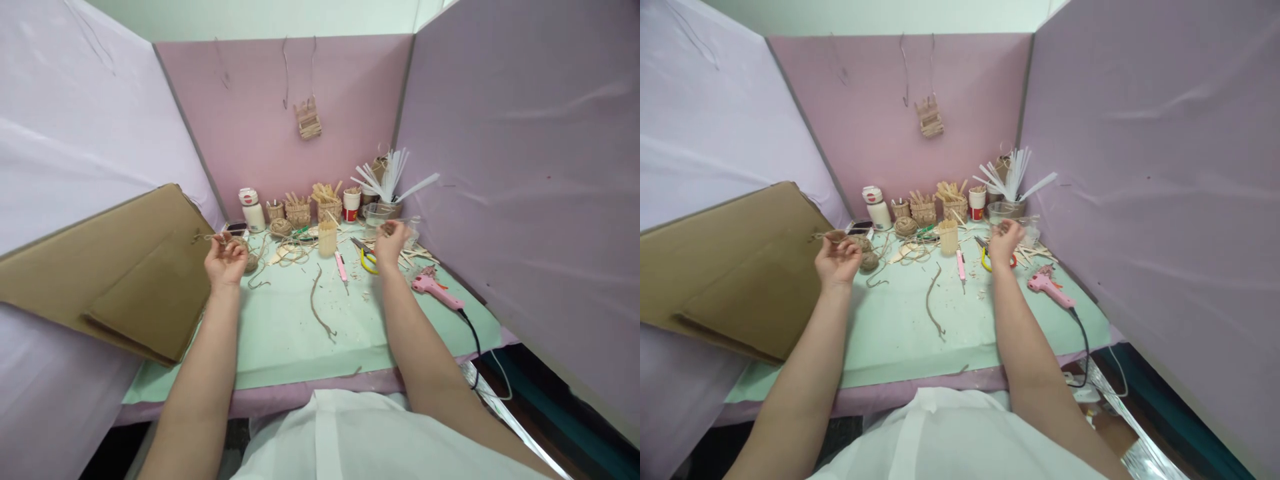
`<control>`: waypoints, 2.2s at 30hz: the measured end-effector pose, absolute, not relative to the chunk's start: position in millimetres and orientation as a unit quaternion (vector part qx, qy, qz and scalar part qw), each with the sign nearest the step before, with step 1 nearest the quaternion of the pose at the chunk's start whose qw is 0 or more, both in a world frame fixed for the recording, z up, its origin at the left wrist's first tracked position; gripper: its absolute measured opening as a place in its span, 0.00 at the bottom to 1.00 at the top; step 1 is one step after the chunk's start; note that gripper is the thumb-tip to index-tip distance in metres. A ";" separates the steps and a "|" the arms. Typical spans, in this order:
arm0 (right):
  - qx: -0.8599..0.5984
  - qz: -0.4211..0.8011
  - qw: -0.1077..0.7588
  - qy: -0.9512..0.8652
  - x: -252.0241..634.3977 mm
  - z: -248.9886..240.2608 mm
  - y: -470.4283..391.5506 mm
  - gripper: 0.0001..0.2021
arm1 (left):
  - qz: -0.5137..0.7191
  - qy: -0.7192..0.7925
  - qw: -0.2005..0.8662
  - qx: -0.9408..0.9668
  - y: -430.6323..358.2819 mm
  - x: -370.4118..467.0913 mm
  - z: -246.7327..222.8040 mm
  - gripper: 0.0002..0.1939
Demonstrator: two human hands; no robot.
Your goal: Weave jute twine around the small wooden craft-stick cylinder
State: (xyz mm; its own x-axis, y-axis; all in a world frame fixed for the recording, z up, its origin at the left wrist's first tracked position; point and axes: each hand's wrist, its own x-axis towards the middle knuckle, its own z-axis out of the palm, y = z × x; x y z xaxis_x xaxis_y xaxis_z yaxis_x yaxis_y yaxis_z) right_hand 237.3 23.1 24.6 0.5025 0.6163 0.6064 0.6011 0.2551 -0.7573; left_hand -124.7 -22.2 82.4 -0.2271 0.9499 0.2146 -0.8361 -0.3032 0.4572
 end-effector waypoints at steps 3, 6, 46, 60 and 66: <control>-0.610 0.088 0.464 -0.637 215.1 19.8 14.4 0.15 | 0.725 0.163 0.626 0.237 -19.7 -112.5 78.7 0.09; -0.624 0.089 0.354 -0.691 195.9 19.7 1.0 0.15 | 0.680 0.219 0.642 0.279 -19.9 -93.5 73.5 0.02; -0.381 0.280 0.508 -0.720 133.8 23.8 -25.7 0.06 | 0.481 0.452 0.394 0.640 -26.9 -26.0 22.1 0.15; -0.326 0.713 0.453 -0.425 129.7 25.2 -26.0 0.11 | 0.467 0.461 0.419 0.628 -26.2 -23.0 18.4 0.17; -0.382 0.638 0.476 -0.470 129.4 24.3 -25.2 0.11 | 0.481 0.481 0.397 0.616 -25.3 -23.4 18.4 0.16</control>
State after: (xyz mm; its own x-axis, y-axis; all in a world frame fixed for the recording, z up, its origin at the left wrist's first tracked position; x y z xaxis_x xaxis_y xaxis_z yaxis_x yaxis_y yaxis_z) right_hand 129.4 -25.2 24.3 -0.2554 0.9660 -0.0405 -0.2476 -0.1059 -0.9631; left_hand -23.4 -25.3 18.4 0.0748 0.9747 0.2108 0.2113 -0.2221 0.9519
